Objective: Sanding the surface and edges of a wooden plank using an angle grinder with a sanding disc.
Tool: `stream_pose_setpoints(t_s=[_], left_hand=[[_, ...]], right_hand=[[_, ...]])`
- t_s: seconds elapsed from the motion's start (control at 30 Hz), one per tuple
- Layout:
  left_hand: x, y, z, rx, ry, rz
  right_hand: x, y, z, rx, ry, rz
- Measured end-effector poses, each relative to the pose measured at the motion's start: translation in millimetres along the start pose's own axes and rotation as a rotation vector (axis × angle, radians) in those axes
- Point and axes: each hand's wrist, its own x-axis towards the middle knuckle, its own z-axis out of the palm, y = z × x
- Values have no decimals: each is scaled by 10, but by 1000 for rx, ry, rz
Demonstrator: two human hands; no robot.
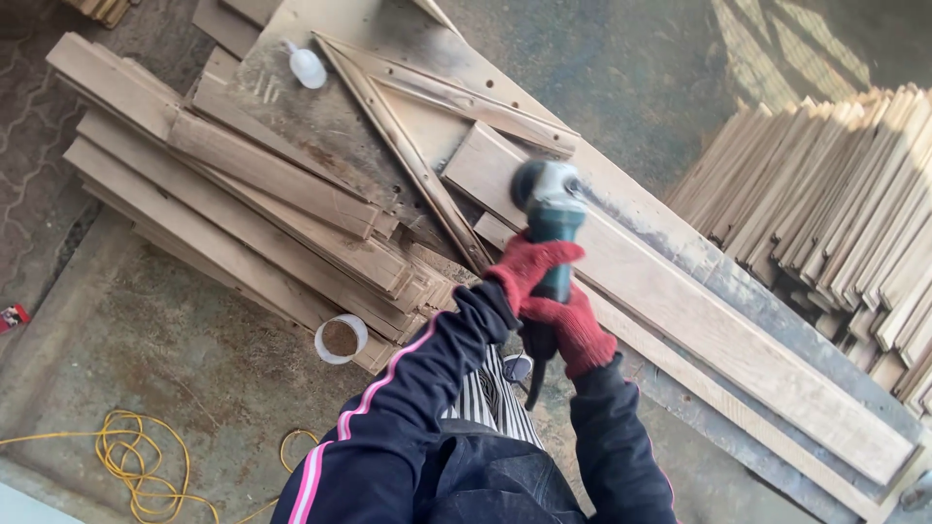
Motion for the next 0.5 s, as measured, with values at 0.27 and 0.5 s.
stream_pose_setpoints(t_s=[0.27, 0.5], left_hand=[[204, 632, -609, -236, 156, 152], [270, 642, -330, -180, 50, 164]], right_hand=[[479, -331, 566, -28, -199, -12], [516, -266, 441, -62, -107, -25]])
